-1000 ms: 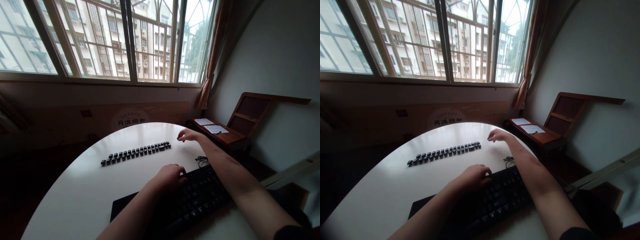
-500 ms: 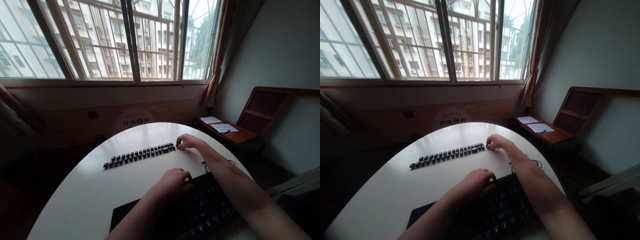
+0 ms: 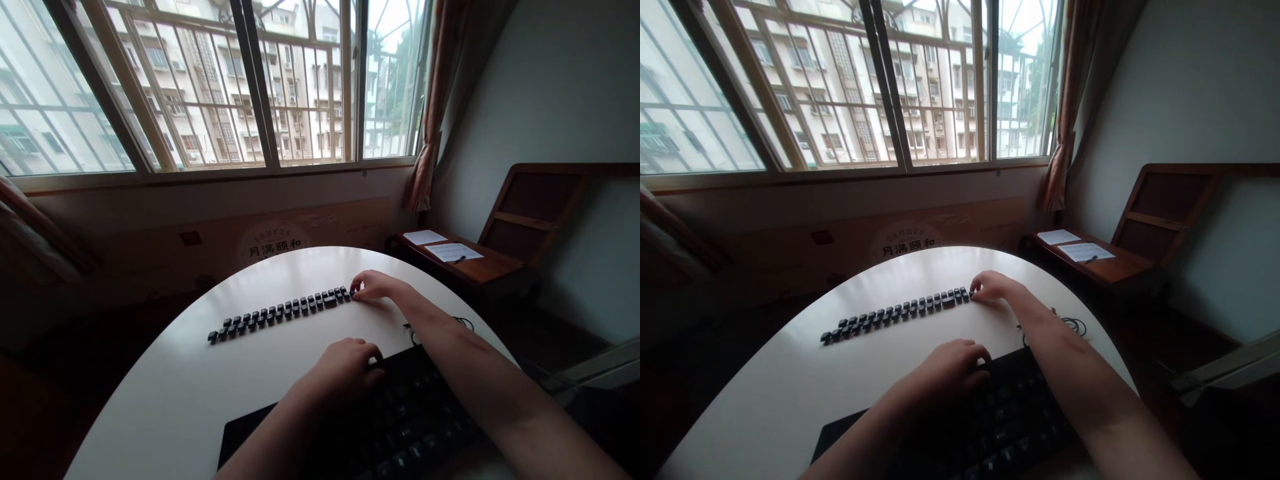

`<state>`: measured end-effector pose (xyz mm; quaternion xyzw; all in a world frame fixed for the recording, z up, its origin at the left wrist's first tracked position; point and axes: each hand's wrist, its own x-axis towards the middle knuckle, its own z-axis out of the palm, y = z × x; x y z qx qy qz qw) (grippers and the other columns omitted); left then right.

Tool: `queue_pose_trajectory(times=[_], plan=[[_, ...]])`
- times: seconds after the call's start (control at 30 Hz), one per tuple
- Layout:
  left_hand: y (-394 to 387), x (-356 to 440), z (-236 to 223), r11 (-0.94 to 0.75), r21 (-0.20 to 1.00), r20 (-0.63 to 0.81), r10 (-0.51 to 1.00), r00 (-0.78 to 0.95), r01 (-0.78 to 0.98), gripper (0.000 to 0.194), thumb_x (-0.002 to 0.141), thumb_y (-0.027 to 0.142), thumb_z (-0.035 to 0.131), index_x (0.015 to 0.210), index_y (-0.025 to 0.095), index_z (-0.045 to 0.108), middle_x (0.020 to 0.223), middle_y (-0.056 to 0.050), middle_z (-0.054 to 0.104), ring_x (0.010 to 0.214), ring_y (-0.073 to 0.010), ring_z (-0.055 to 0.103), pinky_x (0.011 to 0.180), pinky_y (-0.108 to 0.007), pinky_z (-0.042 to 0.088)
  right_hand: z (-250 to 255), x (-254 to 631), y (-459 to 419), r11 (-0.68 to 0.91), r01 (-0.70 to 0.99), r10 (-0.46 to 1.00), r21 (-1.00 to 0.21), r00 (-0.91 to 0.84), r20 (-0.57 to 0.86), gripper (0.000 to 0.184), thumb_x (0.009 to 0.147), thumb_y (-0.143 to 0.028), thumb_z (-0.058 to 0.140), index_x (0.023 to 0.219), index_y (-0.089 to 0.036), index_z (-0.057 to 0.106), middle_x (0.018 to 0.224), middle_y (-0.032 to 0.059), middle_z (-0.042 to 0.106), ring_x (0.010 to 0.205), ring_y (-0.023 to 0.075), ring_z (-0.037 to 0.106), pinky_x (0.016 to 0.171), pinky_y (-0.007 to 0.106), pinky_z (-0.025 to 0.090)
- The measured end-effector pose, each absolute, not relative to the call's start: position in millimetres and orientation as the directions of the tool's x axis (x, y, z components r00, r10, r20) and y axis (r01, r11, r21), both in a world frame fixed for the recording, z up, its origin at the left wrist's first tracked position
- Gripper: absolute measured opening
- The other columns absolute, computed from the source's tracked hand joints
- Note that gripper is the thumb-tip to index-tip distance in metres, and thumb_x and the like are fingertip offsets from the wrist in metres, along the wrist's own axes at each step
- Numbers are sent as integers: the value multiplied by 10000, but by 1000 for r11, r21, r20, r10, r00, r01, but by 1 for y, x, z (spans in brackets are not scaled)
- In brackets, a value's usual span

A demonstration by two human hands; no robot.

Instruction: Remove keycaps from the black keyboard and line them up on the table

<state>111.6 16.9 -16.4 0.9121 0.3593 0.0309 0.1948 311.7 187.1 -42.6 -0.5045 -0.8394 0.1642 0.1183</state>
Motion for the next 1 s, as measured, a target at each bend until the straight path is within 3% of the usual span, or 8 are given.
queue_pose_trajectory(times=[0.6,0.83,1.0], plan=[[19,110,-16,-665,376,-101,662,742,645,263,866,371,555,1089,275,655,1010,-38,686,925,-248,627,792,-351,489,-43,310,187,385,825,905,-413,-425,-4,272,737,-347,708,992,-275,773,1019,19,738,859,211,665,713,259,465],[21,108,-22,-673,391,-75,657,751,628,265,852,371,572,1085,280,660,1010,-39,686,915,-244,627,791,-343,487,-47,310,190,398,819,904,-415,-428,23,467,724,-332,726,1185,-275,689,1014,9,732,873,199,663,738,253,457],[20,108,-22,-674,387,-75,657,750,629,268,856,379,571,1090,285,661,1007,-35,686,928,-246,625,807,-351,489,-50,310,191,408,821,900,-399,-436,23,430,730,-329,718,1157,-278,705,996,9,731,868,198,658,749,257,456]])
